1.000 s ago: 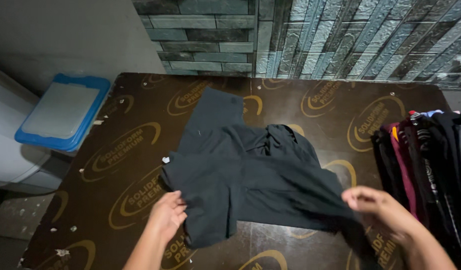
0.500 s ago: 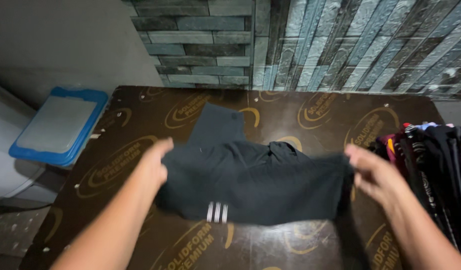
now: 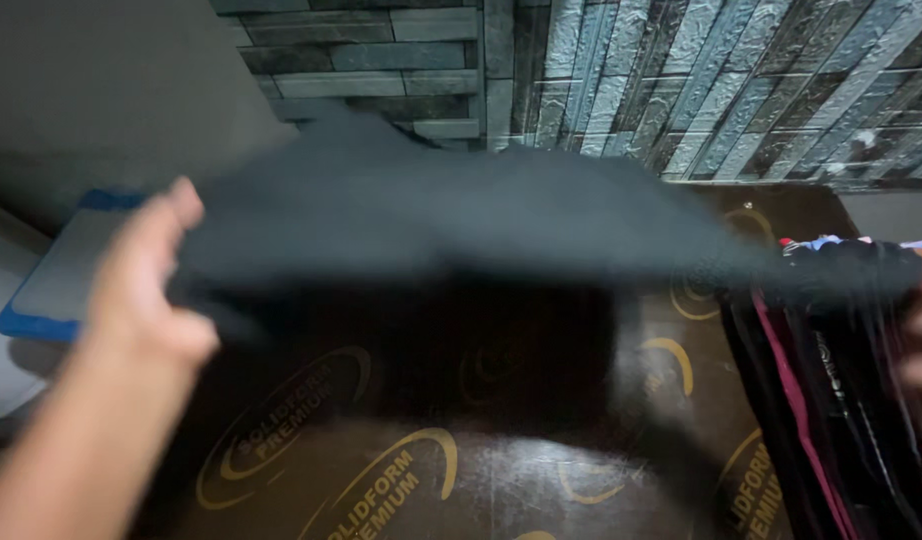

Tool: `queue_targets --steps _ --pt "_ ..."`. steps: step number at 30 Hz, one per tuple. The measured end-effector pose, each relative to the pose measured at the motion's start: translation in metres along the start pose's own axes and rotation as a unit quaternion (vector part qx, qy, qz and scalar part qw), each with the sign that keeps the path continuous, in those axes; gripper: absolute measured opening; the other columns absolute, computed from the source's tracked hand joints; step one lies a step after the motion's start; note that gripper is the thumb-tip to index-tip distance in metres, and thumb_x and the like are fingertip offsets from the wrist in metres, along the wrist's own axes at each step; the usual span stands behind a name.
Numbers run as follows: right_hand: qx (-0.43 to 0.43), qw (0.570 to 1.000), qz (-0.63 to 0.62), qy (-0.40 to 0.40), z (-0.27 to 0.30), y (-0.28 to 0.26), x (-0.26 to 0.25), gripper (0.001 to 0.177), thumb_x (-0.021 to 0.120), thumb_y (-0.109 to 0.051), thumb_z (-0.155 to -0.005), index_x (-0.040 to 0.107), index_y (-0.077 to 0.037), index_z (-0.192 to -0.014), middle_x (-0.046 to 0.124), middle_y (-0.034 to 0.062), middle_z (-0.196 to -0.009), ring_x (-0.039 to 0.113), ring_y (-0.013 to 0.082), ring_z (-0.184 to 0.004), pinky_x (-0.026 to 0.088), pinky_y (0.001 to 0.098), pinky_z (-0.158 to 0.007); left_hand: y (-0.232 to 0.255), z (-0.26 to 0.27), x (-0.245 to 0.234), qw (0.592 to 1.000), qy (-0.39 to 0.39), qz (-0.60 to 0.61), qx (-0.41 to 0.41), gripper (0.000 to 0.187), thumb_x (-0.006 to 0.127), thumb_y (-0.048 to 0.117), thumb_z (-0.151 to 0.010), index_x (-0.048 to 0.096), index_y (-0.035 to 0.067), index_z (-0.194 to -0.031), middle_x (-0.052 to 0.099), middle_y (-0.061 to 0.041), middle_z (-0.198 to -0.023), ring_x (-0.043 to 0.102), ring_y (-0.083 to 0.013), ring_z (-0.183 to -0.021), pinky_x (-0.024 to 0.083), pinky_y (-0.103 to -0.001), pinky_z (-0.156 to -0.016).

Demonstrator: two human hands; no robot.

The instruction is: The person picks up a black shirt and a white shirt one at a time and folds them on a flat surface.

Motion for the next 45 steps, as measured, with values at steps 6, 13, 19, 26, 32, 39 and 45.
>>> queue_targets --steps 6,13,19,26,32,39,45 --pt "0.160 0.984 -0.044 -0.064 0.098 0.175 0.053 0.023 0.071 0.005 -0.083 0.078 -0.001 -0.104 0.074 0.0110 -0.093 0.068 0.0174 -0.083 0.052 0.0319 -0.075 -0.204 -0.028 -0.153 0.962 0.068 -0.262 -0.019 0.017 0.070 0.025 -0.100 0.062 0.011 -0.093 0.051 -0.004 -0.078 0.044 -0.0181 -0.064 0.035 -0.035 -0.049" --pt "0.163 0.979 0.098 -0.075 0.139 0.291 0.058 0.012 0.078 0.002 -0.082 0.080 0.001 -0.093 0.079 0.0078 -0.088 0.071 0.0153 -0.087 0.053 0.0305 -0.083 -0.287 -0.030 -0.197 0.831 0.112 -0.527 0.136 0.019 0.070 0.017 -0.089 0.061 0.007 -0.104 0.070 -0.007 -0.077 0.066 -0.0176 -0.068 0.051 -0.033 -0.064" --pt "0.210 0.889 0.347 -0.210 0.146 0.332 0.041 0.015 0.088 -0.013 -0.080 0.085 -0.009 -0.094 0.072 0.0064 -0.092 0.074 0.0151 -0.091 0.059 0.0295 -0.090 -0.261 0.038 -0.187 0.756 0.046 -0.630 -0.169 0.012 0.057 0.023 -0.102 0.064 0.018 -0.112 0.076 -0.023 -0.097 0.077 -0.0369 -0.087 0.060 -0.043 -0.082" --pt "-0.013 0.933 0.332 -0.139 0.103 0.206 0.135 0.037 0.074 -0.023 -0.086 0.067 -0.011 -0.120 0.061 0.0122 -0.103 0.068 0.0290 -0.093 0.055 0.0378 -0.085 -0.228 0.032 -0.055 0.606 -0.067 -0.731 0.305 0.045 0.064 0.026 -0.085 0.063 0.013 -0.128 0.049 -0.014 -0.148 0.048 -0.0347 -0.130 0.039 -0.046 -0.113" --pt "0.076 0.898 0.399 -0.171 0.089 0.273 0.138 0.039 0.076 -0.029 -0.083 0.069 -0.009 -0.116 0.067 0.0140 -0.100 0.071 0.0311 -0.093 0.056 0.0388 -0.083 -0.284 0.037 -0.072 0.562 -0.120 -0.712 0.404 0.055 0.063 0.032 -0.087 0.058 0.019 -0.139 0.037 -0.017 -0.155 0.028 -0.0399 -0.148 0.020 -0.057 -0.112" --pt "-0.019 0.923 0.360 -0.136 0.007 0.246 0.163 0.045 0.080 -0.038 -0.079 0.071 -0.007 -0.110 0.075 0.0165 -0.096 0.074 0.0341 -0.093 0.059 0.0402 -0.080 -0.234 -0.047 -0.089 0.663 0.042 -0.696 0.272 0.046 0.060 0.035 -0.092 0.059 0.020 -0.135 0.059 -0.001 -0.139 0.051 -0.0255 -0.130 0.039 -0.050 -0.106" --pt "-0.236 0.889 0.292 -0.263 -0.092 0.087 0.386 0.033 0.075 -0.032 -0.085 0.065 -0.004 -0.099 0.056 0.0193 -0.095 0.061 0.0424 -0.088 0.050 0.0490 -0.073 -0.239 -0.159 -0.085 0.678 0.055 -0.730 0.075 0.037 0.077 0.042 -0.083 0.073 0.016 -0.108 0.062 -0.007 -0.118 0.057 -0.0296 -0.115 0.046 -0.047 -0.094"
Point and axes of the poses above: each hand's wrist, its own z-axis away from the middle knuckle, its own x-axis out of the palm, y = z × x, the point moved 9 cm from there along -z, towards the middle knuckle
